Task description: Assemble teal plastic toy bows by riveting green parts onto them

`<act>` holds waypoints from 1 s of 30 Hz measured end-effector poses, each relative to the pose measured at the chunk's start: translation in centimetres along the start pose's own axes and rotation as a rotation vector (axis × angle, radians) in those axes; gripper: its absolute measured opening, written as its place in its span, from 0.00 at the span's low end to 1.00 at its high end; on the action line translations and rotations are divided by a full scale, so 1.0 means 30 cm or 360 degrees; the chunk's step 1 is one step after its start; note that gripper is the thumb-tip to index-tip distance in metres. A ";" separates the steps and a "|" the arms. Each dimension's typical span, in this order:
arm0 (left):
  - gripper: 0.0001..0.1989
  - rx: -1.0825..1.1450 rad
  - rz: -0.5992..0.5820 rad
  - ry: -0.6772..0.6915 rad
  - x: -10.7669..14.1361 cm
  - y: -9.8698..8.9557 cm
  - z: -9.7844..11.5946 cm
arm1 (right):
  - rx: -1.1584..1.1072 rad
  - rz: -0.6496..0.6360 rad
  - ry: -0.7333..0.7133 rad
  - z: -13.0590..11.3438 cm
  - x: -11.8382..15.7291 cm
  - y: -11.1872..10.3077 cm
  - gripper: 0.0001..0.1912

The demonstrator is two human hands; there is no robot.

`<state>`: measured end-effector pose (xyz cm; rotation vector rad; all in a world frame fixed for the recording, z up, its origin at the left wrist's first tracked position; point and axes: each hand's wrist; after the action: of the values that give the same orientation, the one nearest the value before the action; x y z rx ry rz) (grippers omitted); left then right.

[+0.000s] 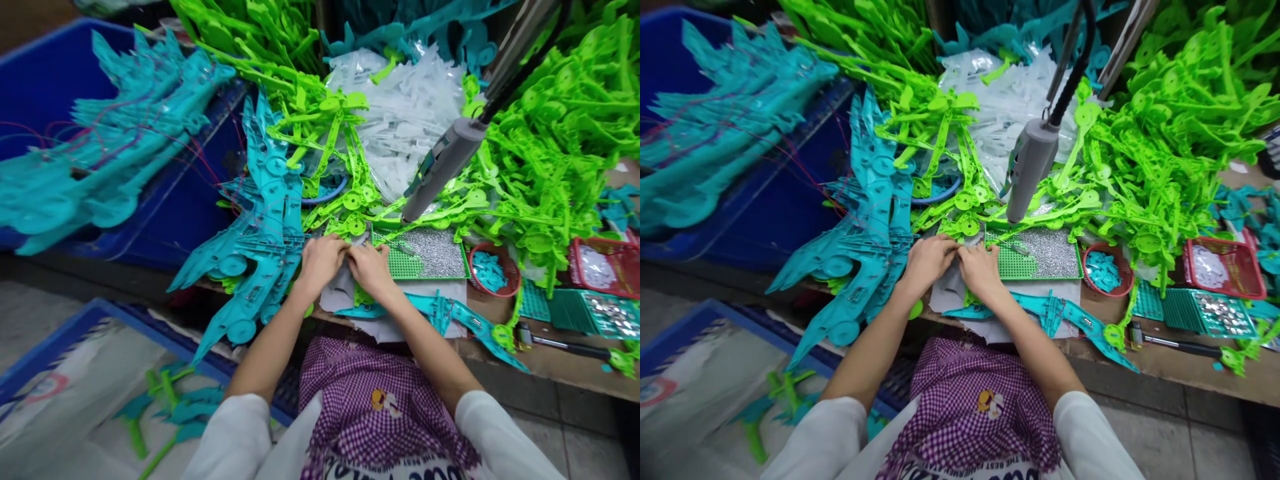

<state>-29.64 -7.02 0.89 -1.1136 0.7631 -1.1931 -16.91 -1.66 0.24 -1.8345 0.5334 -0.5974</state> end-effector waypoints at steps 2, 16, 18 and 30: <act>0.14 0.0000 -0.0001 -0.0012 -0.009 0.000 0.001 | -0.0050 0.0079 0.0045 0.004 0.013 -0.003 0.16; 0.13 0.0012 -0.0060 -0.0068 -0.020 -0.015 0.017 | 0.0068 0.0190 0.0306 -0.012 0.026 -0.005 0.14; 0.13 0.0004 -0.0052 -0.0058 -0.020 -0.012 0.016 | 0.0027 0.0228 0.0294 -0.011 0.020 0.004 0.14; 0.13 0.0013 -0.0039 -0.0061 -0.015 -0.011 0.025 | 0.0190 -0.0068 -0.0353 0.080 0.042 -0.019 0.19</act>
<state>-29.18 -6.38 1.40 -1.1389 0.7163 -1.1911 -14.37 -0.53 0.26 -1.7748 0.3049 -0.4373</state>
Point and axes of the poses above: each hand's wrist, its own x-axis away from the middle knuckle, its own y-axis out of the palm, z = x × y, and after that the axes turned 3 degrees about -z, right-handed
